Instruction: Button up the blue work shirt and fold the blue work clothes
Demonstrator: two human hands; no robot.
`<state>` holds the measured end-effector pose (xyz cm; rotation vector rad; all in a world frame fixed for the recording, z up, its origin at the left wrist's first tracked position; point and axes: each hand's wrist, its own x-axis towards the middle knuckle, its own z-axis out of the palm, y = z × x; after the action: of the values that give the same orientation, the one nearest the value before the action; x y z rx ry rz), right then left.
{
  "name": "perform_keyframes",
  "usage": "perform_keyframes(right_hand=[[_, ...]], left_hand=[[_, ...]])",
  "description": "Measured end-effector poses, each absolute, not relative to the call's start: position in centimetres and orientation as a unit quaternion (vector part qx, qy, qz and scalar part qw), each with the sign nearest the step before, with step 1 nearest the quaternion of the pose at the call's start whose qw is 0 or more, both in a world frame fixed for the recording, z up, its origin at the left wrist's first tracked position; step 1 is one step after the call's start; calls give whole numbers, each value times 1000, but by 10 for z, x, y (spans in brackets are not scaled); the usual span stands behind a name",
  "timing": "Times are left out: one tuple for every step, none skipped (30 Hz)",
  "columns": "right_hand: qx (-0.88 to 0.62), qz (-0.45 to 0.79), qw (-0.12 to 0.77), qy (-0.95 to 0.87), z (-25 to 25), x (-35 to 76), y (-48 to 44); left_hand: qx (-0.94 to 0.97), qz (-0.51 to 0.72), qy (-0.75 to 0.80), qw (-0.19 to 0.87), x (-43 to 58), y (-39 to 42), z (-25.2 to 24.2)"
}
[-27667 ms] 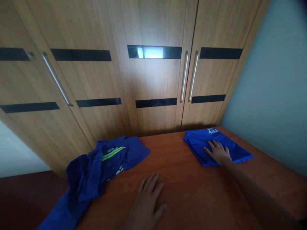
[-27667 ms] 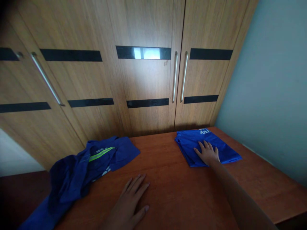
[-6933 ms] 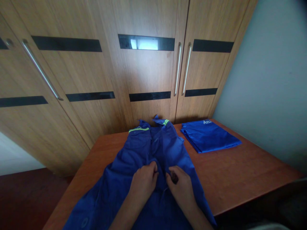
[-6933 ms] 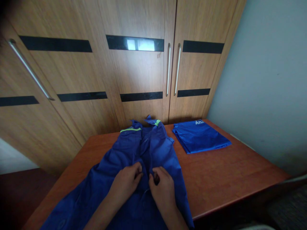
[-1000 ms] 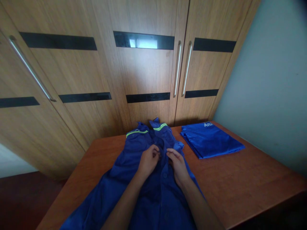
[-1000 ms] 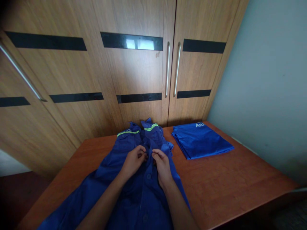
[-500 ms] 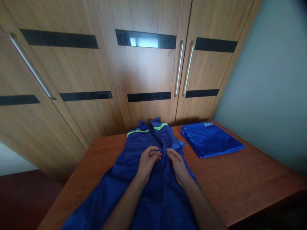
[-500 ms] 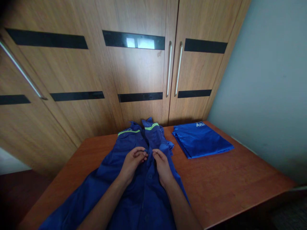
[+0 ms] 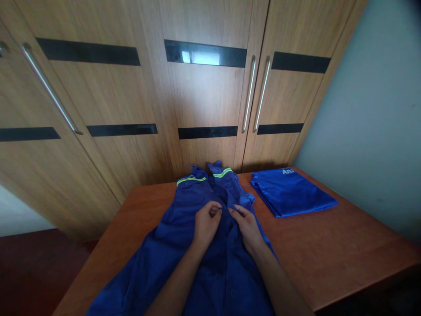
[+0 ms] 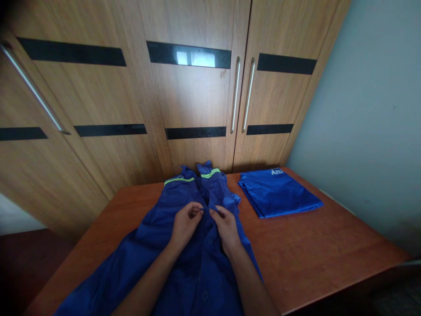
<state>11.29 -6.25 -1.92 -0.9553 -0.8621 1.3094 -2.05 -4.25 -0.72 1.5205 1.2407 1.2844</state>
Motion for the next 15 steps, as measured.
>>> perform_keyframes(right_hand=[[-412,568,608,-371,-19,113,-63],[-409,568,610,-371,-18,113,-63],[-406,568,613,-370,-18,113,-63],[-404,565,618,-369,-18,113,-63],[-403,560,625,-366,-18,113,-63],[-404,553,632,-363,-18,114,-63],[-404,546,638,-361,-18,114,-63],[-404,540,644,-360,-18,115,-63],[-404,534,648,-363,-18,115,-63],[-403,527,650,-370,-18,115,-64],[-405,518,649,-383,-18,115,-64],[-407,507,645,-401,-18,115,-64],[-413,494,638,-422,-18,114,-64],[-421,479,629,-446,-19,114,-63],[-433,459,618,-469,-20,113,-62]], left_hand=[[605,501,489,380,-21,-43,-6],[614,496,491,370,-22,-44,-5],[625,490,493,356,-22,-44,-4],[636,483,496,340,-23,-45,-4],[648,477,499,323,-23,-45,-3],[657,471,501,308,-23,-45,-3],[663,467,503,297,-24,-45,-3],[666,465,504,293,-24,-45,-4],[668,463,504,292,-24,-45,-5],[669,460,505,292,-24,-45,-5],[671,458,506,291,-24,-44,-6],[672,456,506,289,-24,-44,-7],[674,454,507,287,-23,-44,-7],[676,452,508,285,-23,-44,-8],[677,451,508,284,-23,-44,-8]])
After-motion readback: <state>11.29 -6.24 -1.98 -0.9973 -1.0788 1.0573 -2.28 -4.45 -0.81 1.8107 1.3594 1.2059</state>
